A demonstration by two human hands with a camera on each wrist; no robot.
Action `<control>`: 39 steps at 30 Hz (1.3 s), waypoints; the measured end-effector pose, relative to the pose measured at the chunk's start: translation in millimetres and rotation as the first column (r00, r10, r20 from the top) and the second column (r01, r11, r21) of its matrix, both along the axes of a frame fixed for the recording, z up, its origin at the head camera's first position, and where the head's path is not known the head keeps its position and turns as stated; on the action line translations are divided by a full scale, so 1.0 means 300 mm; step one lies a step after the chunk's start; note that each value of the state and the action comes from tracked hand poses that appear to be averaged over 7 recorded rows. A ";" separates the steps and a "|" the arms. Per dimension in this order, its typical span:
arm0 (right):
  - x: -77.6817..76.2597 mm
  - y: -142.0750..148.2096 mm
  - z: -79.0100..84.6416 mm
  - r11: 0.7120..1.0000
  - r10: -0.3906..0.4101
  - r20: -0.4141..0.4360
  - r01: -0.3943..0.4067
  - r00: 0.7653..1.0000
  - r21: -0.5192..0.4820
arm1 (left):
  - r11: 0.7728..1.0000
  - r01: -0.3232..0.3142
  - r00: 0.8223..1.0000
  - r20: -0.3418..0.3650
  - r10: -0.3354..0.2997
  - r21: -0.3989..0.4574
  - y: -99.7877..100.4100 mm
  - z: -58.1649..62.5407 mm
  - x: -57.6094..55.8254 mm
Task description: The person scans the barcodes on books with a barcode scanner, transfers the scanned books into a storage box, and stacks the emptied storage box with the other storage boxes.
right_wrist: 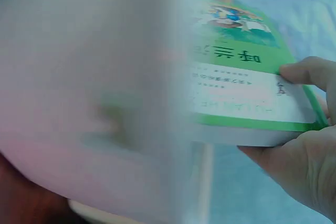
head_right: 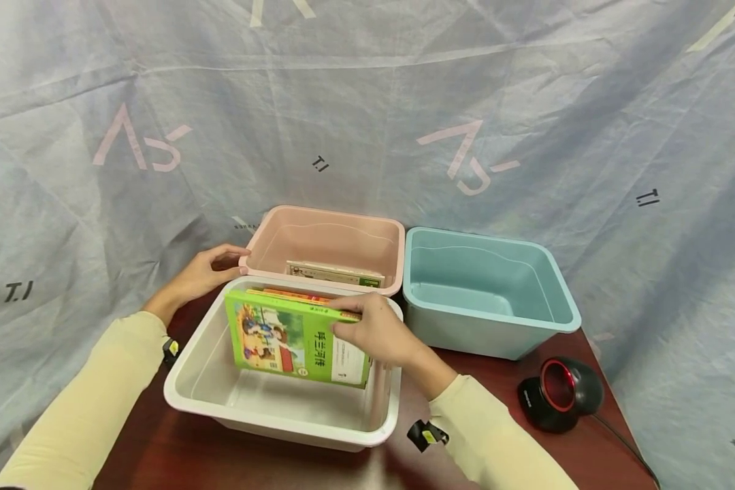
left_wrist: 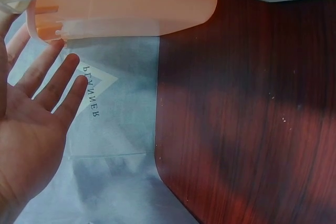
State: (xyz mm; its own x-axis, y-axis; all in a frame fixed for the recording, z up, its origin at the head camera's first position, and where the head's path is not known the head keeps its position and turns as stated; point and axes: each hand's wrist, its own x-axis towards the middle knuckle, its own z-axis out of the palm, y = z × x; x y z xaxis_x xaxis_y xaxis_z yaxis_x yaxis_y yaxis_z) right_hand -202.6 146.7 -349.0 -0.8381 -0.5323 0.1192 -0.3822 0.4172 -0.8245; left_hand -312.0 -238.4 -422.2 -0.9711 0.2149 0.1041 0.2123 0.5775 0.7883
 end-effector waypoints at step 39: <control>0.471 0.695 0.125 0.655 -0.738 -0.165 0.753 0.654 0.054 | 1.000 -0.026 1.000 0.010 0.026 0.015 0.010 -0.011 0.027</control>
